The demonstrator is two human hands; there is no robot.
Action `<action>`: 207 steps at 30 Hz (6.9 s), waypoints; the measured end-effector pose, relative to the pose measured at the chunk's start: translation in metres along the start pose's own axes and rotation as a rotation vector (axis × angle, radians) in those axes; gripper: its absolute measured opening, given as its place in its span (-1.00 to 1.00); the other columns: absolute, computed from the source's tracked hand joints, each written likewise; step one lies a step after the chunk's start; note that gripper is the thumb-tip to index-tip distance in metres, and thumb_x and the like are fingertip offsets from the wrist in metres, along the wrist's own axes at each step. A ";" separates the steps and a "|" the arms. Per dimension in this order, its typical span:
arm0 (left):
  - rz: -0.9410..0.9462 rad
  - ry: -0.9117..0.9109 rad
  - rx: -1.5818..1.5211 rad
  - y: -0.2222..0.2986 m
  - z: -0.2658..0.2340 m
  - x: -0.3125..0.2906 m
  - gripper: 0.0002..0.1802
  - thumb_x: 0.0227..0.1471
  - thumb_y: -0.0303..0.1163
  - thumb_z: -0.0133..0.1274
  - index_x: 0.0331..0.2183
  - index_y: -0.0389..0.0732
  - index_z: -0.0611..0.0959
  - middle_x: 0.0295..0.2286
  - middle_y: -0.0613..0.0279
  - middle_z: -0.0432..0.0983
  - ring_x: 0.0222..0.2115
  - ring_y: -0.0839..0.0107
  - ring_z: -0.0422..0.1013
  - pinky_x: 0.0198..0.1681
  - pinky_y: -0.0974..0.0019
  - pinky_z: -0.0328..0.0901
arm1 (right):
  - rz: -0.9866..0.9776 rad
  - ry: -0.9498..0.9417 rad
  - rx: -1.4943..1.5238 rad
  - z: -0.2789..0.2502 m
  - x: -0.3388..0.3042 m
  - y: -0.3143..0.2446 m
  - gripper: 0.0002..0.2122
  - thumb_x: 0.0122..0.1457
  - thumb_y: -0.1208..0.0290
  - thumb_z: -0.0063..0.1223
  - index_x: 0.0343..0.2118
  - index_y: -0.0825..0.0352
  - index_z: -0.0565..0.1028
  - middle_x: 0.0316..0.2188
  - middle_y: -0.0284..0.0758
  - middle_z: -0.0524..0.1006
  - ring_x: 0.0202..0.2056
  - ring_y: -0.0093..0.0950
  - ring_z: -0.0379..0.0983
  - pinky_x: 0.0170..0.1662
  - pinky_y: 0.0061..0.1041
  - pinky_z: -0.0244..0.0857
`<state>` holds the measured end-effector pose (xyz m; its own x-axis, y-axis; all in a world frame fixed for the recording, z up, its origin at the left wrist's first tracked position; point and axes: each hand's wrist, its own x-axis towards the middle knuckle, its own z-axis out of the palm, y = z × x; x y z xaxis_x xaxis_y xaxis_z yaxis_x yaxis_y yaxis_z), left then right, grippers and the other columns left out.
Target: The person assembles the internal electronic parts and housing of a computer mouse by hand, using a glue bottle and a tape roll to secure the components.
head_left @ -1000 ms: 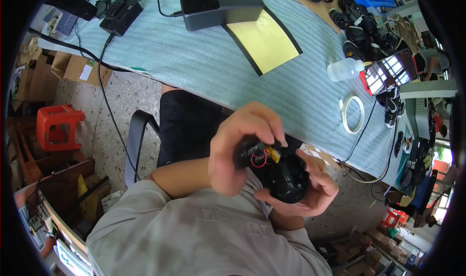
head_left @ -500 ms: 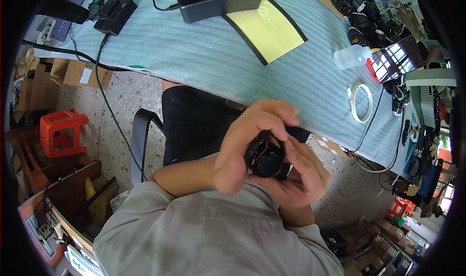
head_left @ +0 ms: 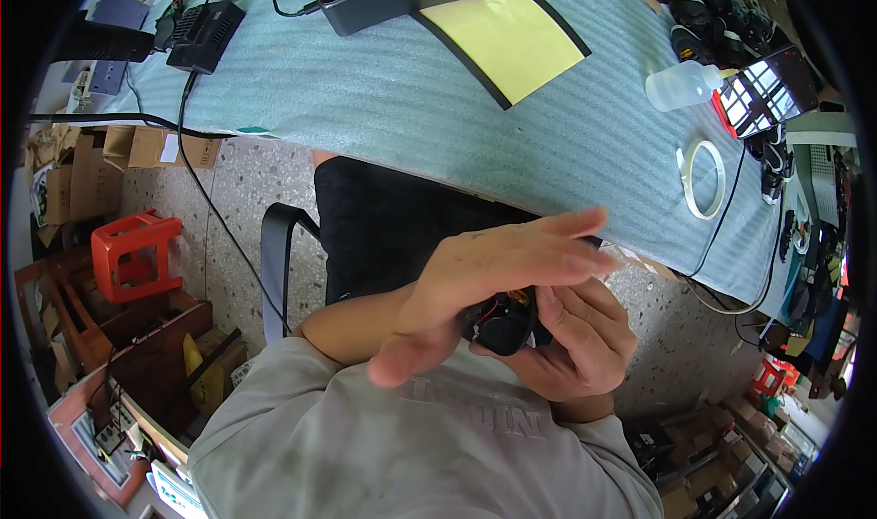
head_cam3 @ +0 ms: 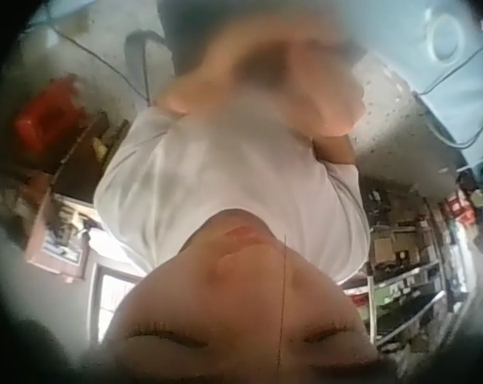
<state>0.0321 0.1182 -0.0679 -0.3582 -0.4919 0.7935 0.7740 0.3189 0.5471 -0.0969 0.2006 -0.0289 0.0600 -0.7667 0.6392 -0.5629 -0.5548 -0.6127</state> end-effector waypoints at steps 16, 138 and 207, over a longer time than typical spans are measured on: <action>-0.219 0.110 -0.045 0.016 0.013 0.004 0.57 -0.35 0.74 -0.68 0.15 -0.68 0.08 0.07 -0.59 0.17 0.16 -0.23 0.17 0.23 -0.05 0.06 | 0.092 0.153 0.263 0.015 -0.016 0.009 -0.45 -0.33 0.47 0.54 -0.22 0.58 0.51 -0.34 0.09 0.60 -0.50 -0.28 0.60 -0.44 -0.53 0.45; -0.424 -0.045 0.347 0.038 -0.007 -0.008 -0.62 -0.22 -0.49 0.13 -0.25 -0.40 0.63 -0.13 -0.24 0.46 -0.18 0.18 0.43 -0.13 0.22 0.32 | -0.061 -0.041 0.069 -0.010 -0.011 0.022 -0.65 -0.32 0.42 0.34 -0.78 0.26 0.26 -0.75 -0.41 0.19 -0.76 -0.49 0.10 -0.72 -0.54 -0.06; -0.601 0.623 0.218 0.019 -0.019 -0.035 -0.60 0.23 -0.24 -0.08 -0.48 -0.37 0.61 -0.47 0.17 0.54 -0.45 0.54 0.37 -0.35 0.44 0.24 | 0.220 -0.205 0.300 -0.005 -0.024 0.045 -0.54 -0.15 0.40 0.34 -0.81 0.29 0.15 -0.79 -0.28 0.06 -0.76 -0.40 0.00 -0.66 -0.43 -0.13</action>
<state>0.0693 0.1265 -0.0903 -0.2736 -0.9564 0.1018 0.4072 -0.0193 0.9131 -0.1276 0.1952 -0.0694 0.1452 -0.9089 0.3909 -0.3179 -0.4170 -0.8515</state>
